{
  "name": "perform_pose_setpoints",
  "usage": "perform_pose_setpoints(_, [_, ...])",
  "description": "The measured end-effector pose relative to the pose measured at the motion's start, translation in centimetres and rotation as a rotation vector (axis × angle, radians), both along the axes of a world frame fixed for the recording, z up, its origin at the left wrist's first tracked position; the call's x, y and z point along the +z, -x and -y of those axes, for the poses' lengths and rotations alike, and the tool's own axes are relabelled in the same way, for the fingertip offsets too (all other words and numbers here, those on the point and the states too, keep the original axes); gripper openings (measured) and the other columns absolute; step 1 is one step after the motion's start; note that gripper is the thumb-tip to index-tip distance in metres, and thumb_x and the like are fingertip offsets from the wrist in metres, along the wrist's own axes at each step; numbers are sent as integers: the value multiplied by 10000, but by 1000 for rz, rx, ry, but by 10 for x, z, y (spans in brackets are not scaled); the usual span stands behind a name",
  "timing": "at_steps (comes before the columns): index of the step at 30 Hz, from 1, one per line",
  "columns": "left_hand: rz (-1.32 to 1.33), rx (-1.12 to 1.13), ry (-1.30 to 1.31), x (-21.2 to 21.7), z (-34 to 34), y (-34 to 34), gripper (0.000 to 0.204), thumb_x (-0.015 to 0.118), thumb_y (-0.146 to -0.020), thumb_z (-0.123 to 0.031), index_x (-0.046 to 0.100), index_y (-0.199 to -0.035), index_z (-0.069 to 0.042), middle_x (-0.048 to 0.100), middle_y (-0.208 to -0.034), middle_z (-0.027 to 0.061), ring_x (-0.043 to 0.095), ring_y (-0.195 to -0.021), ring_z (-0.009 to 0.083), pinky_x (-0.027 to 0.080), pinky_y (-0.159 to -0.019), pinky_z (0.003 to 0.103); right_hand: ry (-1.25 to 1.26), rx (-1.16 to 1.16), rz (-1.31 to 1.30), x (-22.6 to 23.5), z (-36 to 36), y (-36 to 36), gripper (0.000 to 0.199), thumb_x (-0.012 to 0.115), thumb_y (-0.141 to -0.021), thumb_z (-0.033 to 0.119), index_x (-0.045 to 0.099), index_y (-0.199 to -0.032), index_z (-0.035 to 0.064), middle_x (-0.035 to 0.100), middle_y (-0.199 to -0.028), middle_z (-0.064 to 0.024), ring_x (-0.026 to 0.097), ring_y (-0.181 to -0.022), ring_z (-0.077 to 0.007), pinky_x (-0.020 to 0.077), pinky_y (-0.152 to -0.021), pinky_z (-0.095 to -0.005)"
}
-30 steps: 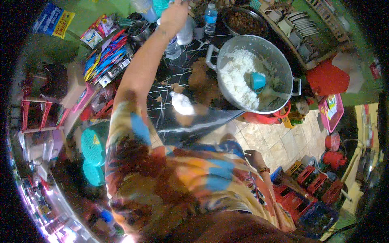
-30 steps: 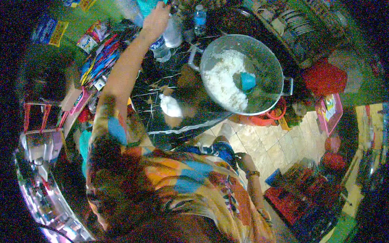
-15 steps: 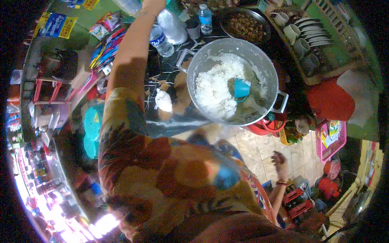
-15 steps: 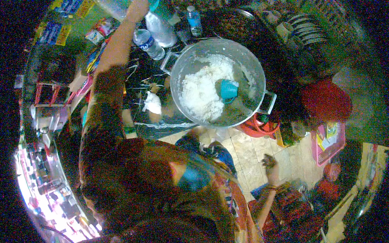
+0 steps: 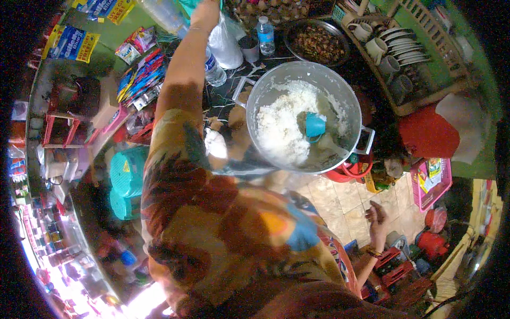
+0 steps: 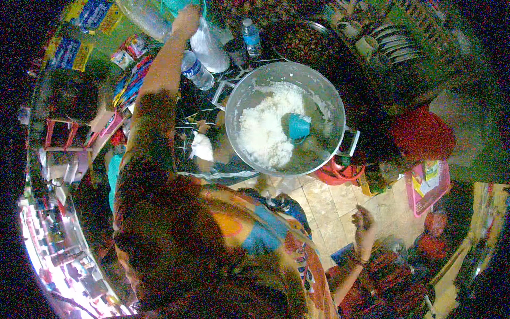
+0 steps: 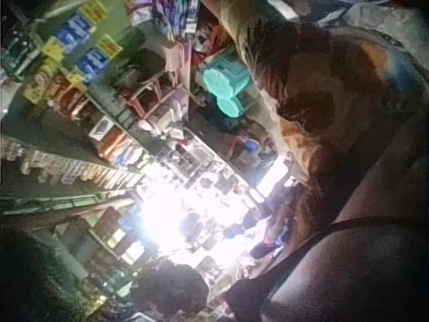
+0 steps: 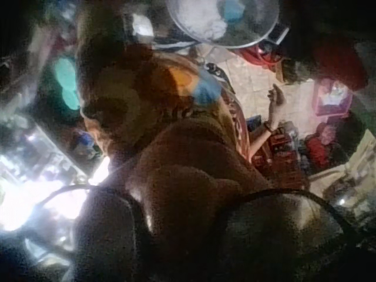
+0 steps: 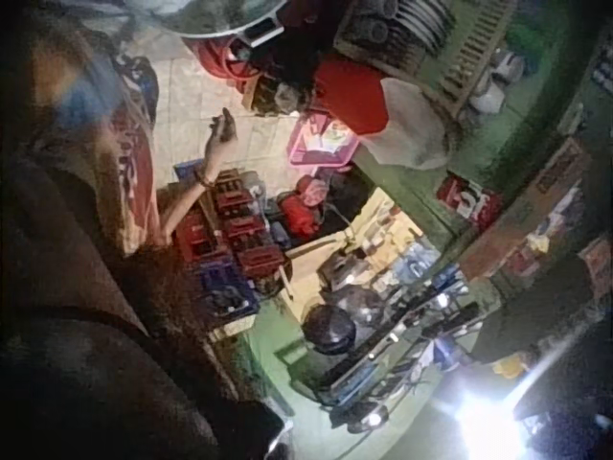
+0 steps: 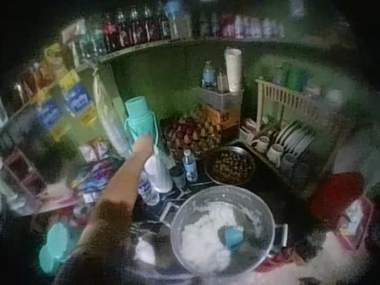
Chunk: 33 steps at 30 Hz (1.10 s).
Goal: The person scoops a white food substance from a large metal bowl into small plastic bags using a green scoop. They then seal the bags and place them on the counter. The task is performed in a small shop or kitchen area.
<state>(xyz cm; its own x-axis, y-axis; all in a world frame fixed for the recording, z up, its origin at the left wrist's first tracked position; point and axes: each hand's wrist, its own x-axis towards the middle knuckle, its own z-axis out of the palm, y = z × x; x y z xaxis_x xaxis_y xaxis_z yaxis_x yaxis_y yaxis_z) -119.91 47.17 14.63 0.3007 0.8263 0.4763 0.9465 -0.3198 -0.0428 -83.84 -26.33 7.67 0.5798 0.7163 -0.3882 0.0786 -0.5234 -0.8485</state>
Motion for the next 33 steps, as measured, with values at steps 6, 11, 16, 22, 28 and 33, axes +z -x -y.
perform_pose_setpoints(6, [519, -412, -116, 143, 164, -58, 221, 489, -855, -183, 617, -821, -6, 643, -802, 187, 619, -724, 347, 474, -632, 460, -422, 58, 92, 92, -73, 41, 374, 534, -927, 295, 598, -1139, -6, 571, -885, -31, 528, -803, -128, 434, -708, -249])
perform_pose_setpoints(11, [571, -1091, 369, 130, 338, -29, 51, 570, -823, -31, 536, -860, -42, 635, -868, 86, 595, -800, 159, 482, -729, 294, -645, 494, -725, 126, -195, 135, 704, 480, -880, 539, 453, -1319, -12, 530, -1230, -90, 525, -997, -144, 430, -755, -248])
perform_pose_setpoints(16, [224, -1320, 688, 37, 415, -4, 112, 636, -760, -133, 554, -800, -68, 557, -813, 90, 596, -778, 281, 474, -661, 386, -580, 535, -1079, 100, -265, 174, 402, 580, -903, 312, 576, -1180, 20, 560, -1237, -79, 546, -1079, -154, 434, -921, -304])
perform_pose_setpoints(22, [702, -824, 450, 15, 407, 39, 392, 723, -734, -164, 608, -1086, -35, 603, -1000, 102, 606, -881, 230, 481, -749, 348, -920, 561, 378, 72, -278, 187, 378, 688, -717, 70, 655, -1092, 105, 622, -999, -90, 584, -992, -247, 490, -822, -332])
perform_pose_setpoints(28, [1480, -528, 956, 8, 395, 31, 299, 710, -806, -117, 617, -1060, 10, 599, -897, 13, 534, -784, 65, 440, -657, 206, -786, 738, 520, 77, -276, 222, 633, 782, -651, 218, 564, -1239, 132, 472, -1220, -151, 491, -1125, -312, 431, -935, -399])
perform_pose_setpoints(33, [1344, -567, 746, -4, 392, 24, 139, 678, -843, -122, 581, -796, -35, 575, -742, -26, 492, -692, 42, 413, -636, 196, -697, 607, 466, 87, -262, 240, 629, 814, -626, 361, 610, -1165, 108, 498, -1182, -170, 455, -1126, -347, 366, -969, -458])
